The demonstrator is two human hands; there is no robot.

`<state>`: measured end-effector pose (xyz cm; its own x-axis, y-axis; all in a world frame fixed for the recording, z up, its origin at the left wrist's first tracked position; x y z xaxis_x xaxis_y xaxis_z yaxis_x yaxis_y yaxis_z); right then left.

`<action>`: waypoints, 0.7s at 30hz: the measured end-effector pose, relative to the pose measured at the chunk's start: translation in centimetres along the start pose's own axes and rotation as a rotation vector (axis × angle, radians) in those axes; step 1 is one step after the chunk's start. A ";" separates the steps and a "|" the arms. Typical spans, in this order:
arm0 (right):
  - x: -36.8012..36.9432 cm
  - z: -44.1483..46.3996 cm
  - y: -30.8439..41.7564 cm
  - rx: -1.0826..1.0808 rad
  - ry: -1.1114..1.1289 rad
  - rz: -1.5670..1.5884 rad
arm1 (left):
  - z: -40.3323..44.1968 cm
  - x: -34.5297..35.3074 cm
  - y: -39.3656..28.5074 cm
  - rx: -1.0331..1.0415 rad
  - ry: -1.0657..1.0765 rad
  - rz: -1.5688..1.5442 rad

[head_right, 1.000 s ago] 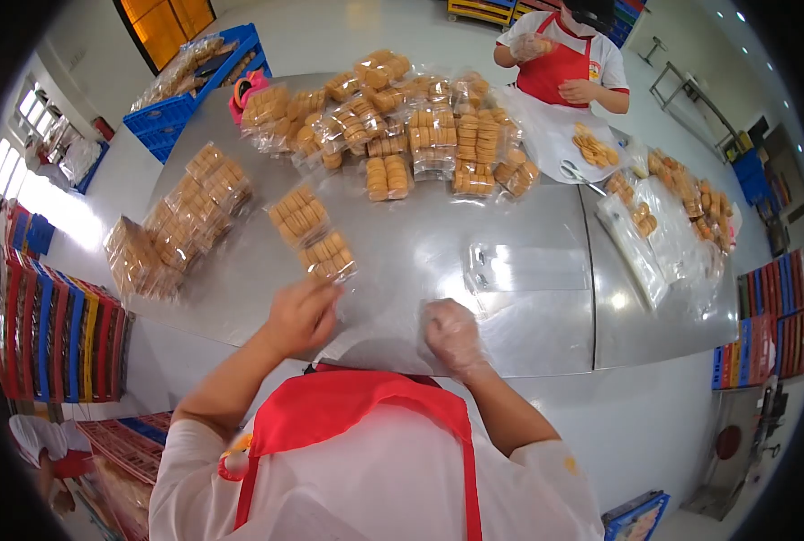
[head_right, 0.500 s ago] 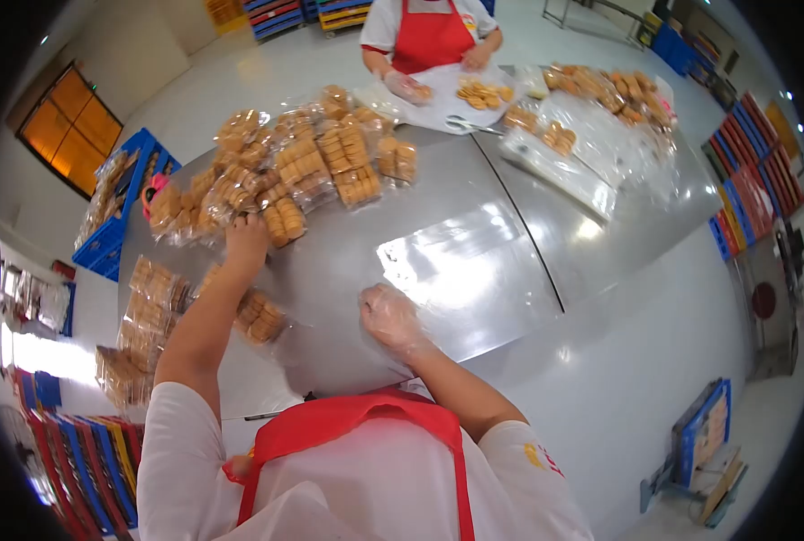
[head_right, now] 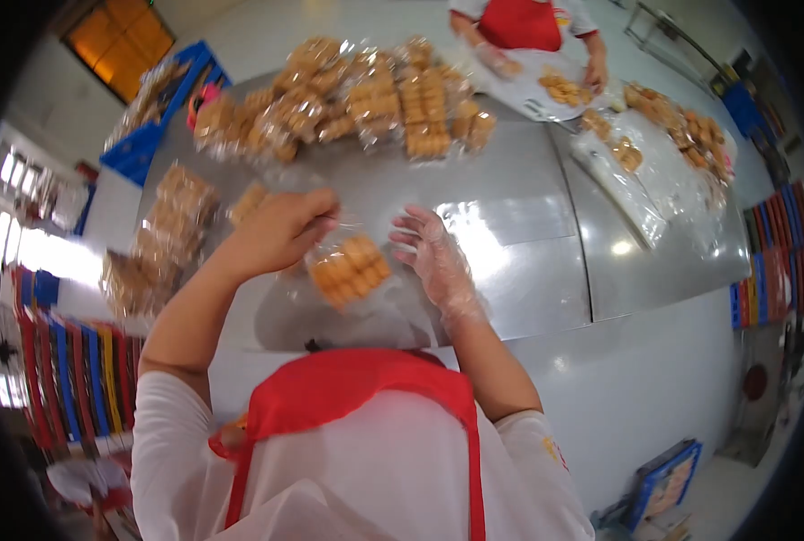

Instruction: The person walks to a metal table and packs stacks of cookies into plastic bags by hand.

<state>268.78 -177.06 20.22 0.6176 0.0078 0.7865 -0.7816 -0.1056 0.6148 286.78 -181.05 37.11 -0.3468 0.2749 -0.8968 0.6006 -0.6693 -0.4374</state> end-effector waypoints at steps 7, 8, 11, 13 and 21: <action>9.7 -4.1 -2.7 0.432 0.005 -0.335 | -3.7 4.1 2.8 -0.196 -0.033 -0.375; 9.5 -4.3 -3.1 0.458 -0.061 -0.306 | -4.6 4.9 3.8 -0.306 -0.069 -0.491; 9.2 -4.6 -4.3 0.444 -0.118 -0.223 | -7.9 7.8 4.6 -0.611 -0.120 -0.893; 9.3 -4.8 -4.3 0.441 -0.139 -0.234 | -10.2 10.0 3.4 -0.793 -0.070 -1.247; 9.7 -5.0 -5.2 0.522 -0.003 -0.480 | -13.9 12.1 3.4 -0.810 -0.290 -1.601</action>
<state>278.41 -171.47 24.99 0.8842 0.1707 0.4348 -0.2786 -0.5543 0.7843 294.65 -170.39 23.80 -0.9243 0.0699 0.3752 -0.2687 0.5789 -0.7699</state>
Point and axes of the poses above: each hand's wrist, its own z-axis towards the middle knuckle, its own x-axis out of the palm, y = z × x, the point moved 6 cm from there along z, towards the middle knuckle, and after that the axes turned 7 degrees about z, right-handed, at the moved point
